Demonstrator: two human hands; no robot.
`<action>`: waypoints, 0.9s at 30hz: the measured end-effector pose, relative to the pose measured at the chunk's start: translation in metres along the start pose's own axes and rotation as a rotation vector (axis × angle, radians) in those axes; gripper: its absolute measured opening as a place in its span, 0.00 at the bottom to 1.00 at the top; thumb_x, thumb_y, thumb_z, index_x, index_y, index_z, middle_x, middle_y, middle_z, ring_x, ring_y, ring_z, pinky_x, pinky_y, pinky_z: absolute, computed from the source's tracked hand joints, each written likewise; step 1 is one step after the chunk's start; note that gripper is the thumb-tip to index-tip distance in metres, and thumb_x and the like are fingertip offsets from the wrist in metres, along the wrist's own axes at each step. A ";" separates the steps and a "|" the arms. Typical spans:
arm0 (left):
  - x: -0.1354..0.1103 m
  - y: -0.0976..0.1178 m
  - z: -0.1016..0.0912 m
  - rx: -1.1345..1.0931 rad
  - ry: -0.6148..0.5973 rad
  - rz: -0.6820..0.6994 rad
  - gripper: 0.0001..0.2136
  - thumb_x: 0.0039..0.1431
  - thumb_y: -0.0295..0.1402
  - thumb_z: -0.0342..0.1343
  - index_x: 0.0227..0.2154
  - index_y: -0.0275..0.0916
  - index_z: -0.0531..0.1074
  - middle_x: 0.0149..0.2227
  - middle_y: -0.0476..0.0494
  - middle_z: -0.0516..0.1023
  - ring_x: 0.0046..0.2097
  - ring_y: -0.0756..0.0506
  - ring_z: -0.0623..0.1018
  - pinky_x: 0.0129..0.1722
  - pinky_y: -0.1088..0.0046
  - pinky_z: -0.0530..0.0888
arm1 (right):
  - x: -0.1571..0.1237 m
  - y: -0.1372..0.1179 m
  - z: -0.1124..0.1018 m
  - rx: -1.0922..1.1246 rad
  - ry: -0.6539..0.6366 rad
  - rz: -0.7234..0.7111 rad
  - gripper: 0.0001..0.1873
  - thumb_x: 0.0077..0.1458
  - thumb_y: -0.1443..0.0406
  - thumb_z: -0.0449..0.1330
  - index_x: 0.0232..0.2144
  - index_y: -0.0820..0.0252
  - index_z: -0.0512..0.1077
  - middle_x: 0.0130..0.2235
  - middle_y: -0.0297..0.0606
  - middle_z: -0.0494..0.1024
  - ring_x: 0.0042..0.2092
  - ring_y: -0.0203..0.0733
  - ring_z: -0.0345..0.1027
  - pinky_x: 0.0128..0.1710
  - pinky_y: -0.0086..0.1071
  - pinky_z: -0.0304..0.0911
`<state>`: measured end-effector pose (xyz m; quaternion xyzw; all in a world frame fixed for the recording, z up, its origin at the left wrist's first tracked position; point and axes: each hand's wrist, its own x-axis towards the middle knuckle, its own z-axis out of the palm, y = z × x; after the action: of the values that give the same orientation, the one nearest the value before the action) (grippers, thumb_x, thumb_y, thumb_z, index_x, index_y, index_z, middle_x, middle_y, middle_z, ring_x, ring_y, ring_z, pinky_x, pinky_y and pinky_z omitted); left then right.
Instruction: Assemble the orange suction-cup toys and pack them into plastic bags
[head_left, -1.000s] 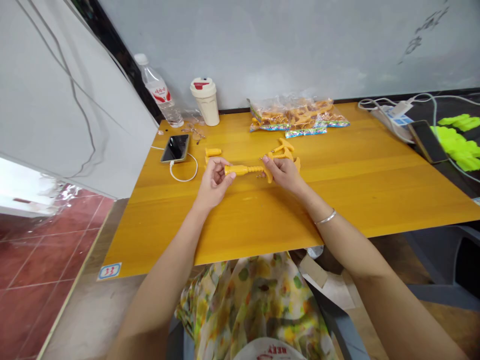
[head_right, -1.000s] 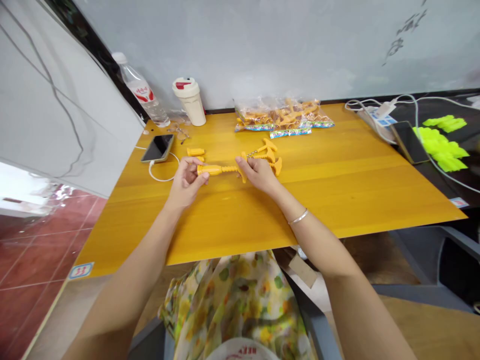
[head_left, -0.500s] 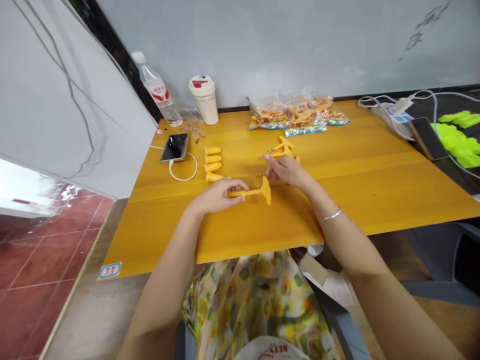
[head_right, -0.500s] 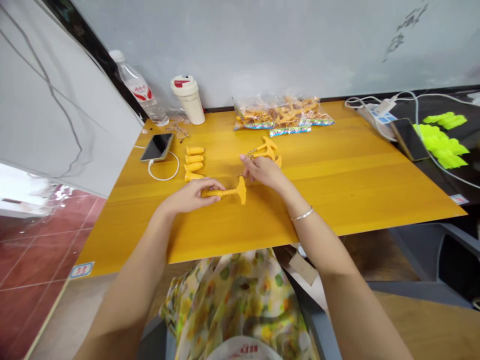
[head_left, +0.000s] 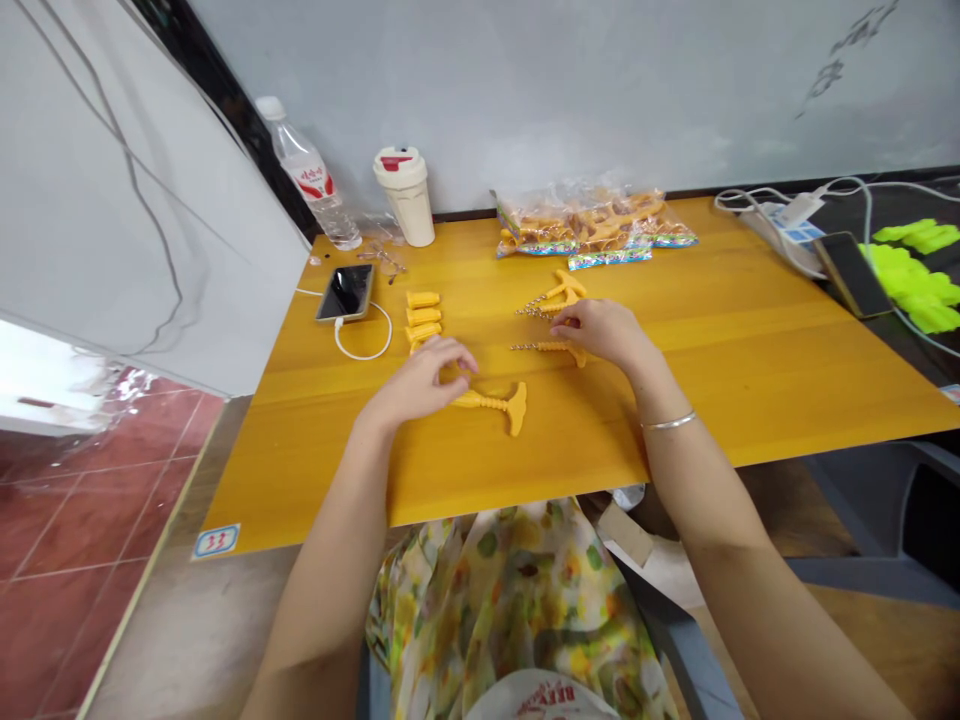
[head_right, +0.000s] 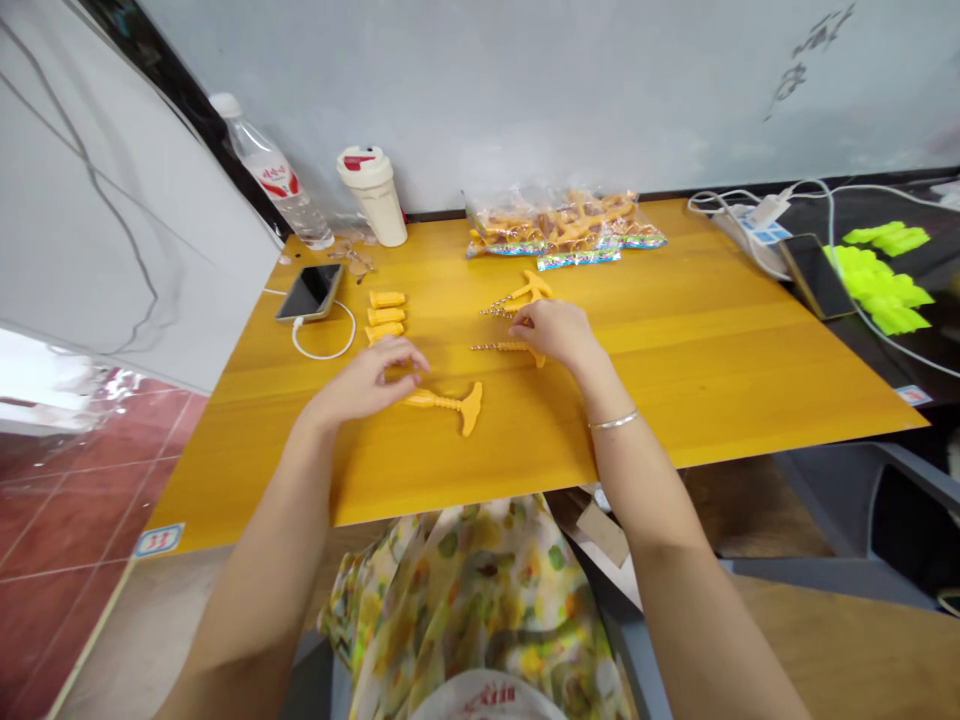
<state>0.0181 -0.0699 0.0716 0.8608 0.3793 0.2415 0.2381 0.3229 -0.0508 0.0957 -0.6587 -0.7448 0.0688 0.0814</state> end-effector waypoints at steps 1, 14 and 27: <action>-0.001 -0.004 -0.003 0.051 0.107 -0.031 0.08 0.53 0.27 0.52 0.36 0.43 0.74 0.38 0.44 0.76 0.44 0.41 0.73 0.50 0.59 0.70 | 0.000 0.000 0.001 -0.005 -0.007 -0.012 0.10 0.59 0.59 0.64 0.39 0.51 0.84 0.36 0.39 0.83 0.37 0.45 0.74 0.33 0.35 0.60; -0.008 -0.031 0.000 0.330 0.247 -0.221 0.11 0.56 0.30 0.56 0.42 0.42 0.74 0.45 0.36 0.76 0.50 0.33 0.71 0.54 0.47 0.68 | 0.002 -0.011 0.024 -0.005 0.049 -0.326 0.09 0.62 0.62 0.61 0.41 0.58 0.79 0.41 0.46 0.81 0.49 0.54 0.70 0.48 0.44 0.63; 0.002 -0.007 0.007 0.003 0.324 -0.072 0.12 0.59 0.30 0.57 0.46 0.41 0.72 0.46 0.42 0.73 0.49 0.42 0.74 0.52 0.63 0.71 | -0.003 -0.029 0.030 0.024 0.322 -0.557 0.18 0.70 0.57 0.48 0.46 0.56 0.75 0.43 0.45 0.79 0.49 0.52 0.63 0.53 0.45 0.54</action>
<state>0.0203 -0.0660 0.0626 0.7968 0.4436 0.3681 0.1811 0.2887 -0.0574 0.0729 -0.4309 -0.8732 -0.0526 0.2218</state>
